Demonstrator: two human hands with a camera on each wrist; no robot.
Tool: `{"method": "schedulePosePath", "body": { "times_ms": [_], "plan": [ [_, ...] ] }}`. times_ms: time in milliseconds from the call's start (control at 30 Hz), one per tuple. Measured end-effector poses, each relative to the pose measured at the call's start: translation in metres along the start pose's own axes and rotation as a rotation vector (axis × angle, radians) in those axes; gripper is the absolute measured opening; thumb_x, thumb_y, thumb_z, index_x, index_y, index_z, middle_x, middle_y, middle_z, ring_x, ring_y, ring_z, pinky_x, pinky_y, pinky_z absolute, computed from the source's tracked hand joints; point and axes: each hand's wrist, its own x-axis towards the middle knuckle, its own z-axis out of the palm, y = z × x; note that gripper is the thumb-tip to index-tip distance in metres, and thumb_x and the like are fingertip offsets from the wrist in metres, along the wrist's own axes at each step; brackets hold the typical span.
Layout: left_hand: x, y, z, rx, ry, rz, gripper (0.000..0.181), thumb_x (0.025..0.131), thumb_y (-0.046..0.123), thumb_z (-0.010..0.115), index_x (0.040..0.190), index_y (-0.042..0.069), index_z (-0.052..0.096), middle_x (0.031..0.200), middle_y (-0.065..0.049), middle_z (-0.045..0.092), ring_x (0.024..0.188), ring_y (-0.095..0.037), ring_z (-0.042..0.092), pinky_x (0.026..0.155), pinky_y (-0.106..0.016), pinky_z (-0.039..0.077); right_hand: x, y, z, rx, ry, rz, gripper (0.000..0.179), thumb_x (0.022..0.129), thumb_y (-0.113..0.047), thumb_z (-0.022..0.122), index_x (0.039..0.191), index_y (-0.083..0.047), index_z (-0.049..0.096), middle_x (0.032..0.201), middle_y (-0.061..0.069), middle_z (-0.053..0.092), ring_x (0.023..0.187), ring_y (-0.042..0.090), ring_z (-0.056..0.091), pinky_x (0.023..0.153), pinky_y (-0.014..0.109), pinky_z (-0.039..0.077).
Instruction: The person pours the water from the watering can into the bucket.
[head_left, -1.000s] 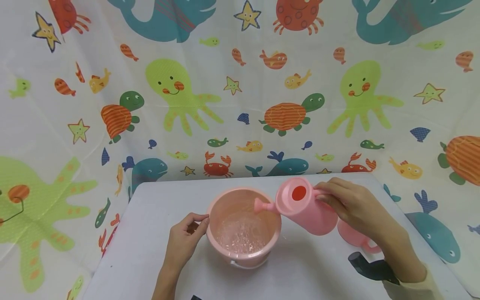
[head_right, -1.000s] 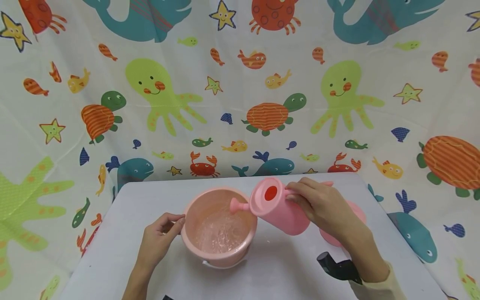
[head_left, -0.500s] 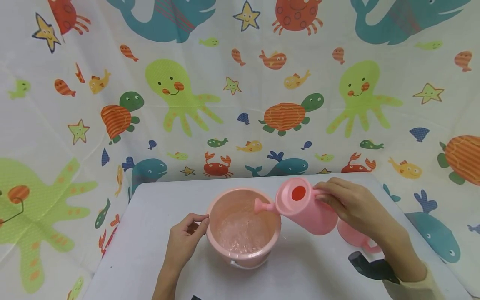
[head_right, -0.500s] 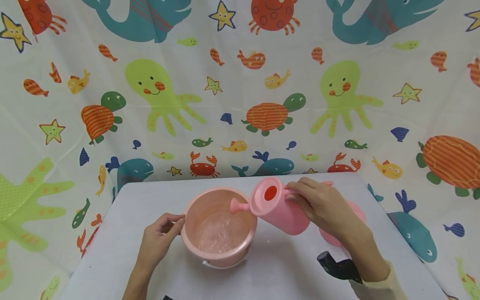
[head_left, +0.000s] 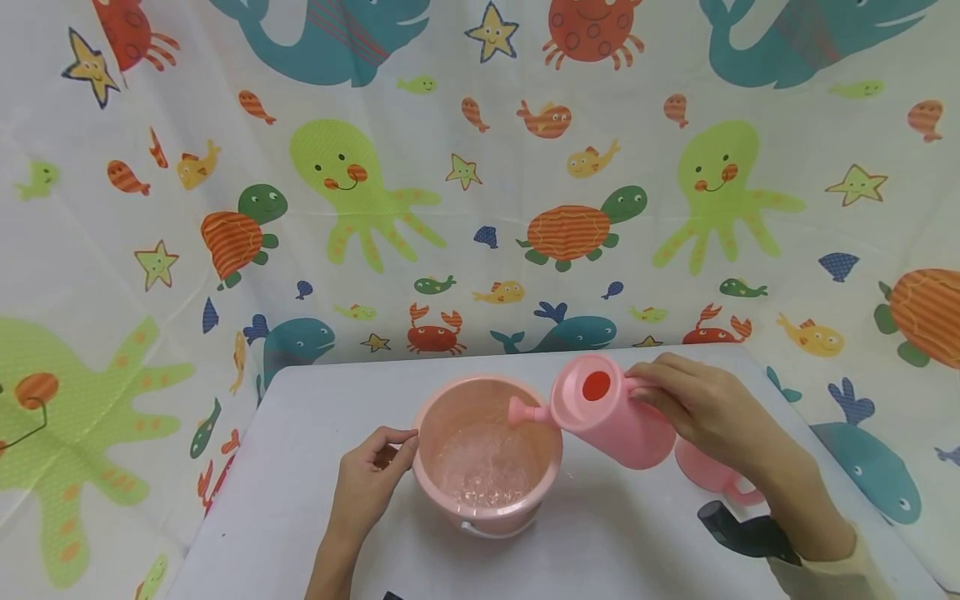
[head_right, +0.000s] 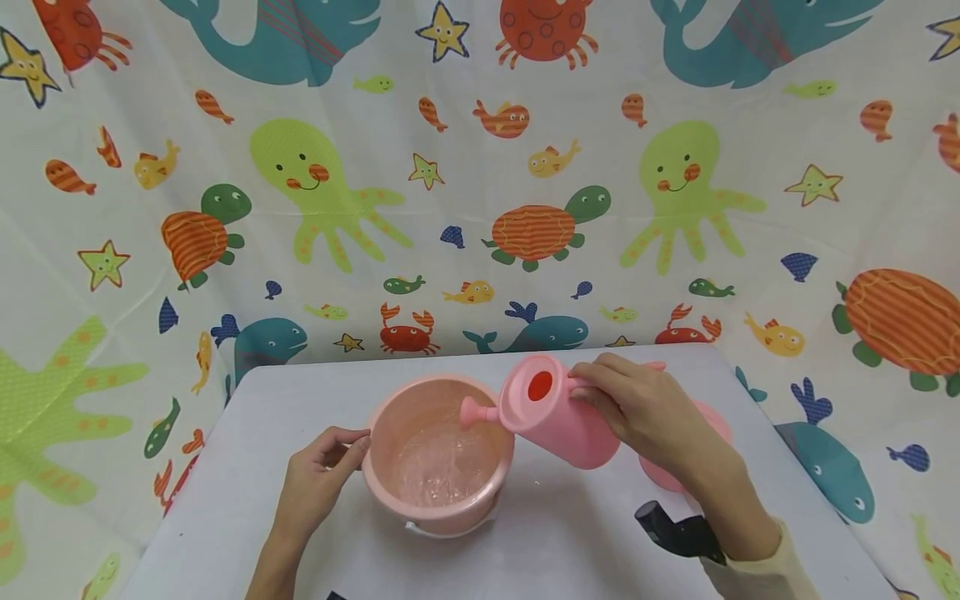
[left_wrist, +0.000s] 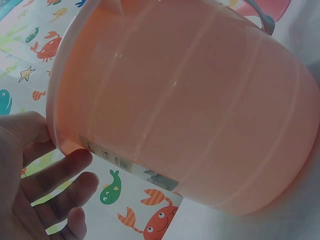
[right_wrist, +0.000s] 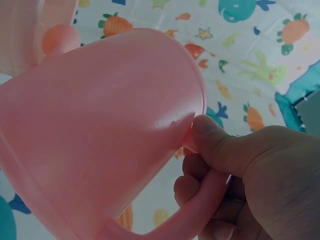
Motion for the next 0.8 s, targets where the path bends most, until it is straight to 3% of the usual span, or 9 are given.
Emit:
{"method": "schedulePosePath", "body": {
  "times_ms": [467, 800],
  "plan": [
    [0.0003, -0.0003, 0.0000, 0.011, -0.003, 0.001, 0.010, 0.093, 0.022, 0.072, 0.099, 0.015, 0.075, 0.089, 0.000, 0.078, 0.069, -0.006, 0.062, 0.061, -0.021, 0.049, 0.0009, 0.0004, -0.0001, 0.012, 0.009, -0.012, 0.039, 0.076, -0.012, 0.083, 0.113, -0.020, 0.072, 0.096, -0.011, 0.067, 0.083, 0.008, 0.063, 0.081, 0.003, 0.047],
    [0.0001, 0.0007, -0.0003, -0.016, -0.007, 0.018, 0.009, 0.093, 0.021, 0.072, 0.099, 0.015, 0.074, 0.092, -0.001, 0.078, 0.069, -0.006, 0.062, 0.060, -0.021, 0.048, 0.0014, 0.0000, -0.0008, 0.025, 0.014, -0.020, 0.039, 0.077, -0.012, 0.083, 0.114, -0.019, 0.072, 0.096, -0.010, 0.068, 0.083, 0.008, 0.063, 0.081, 0.002, 0.046]
  ]
}}
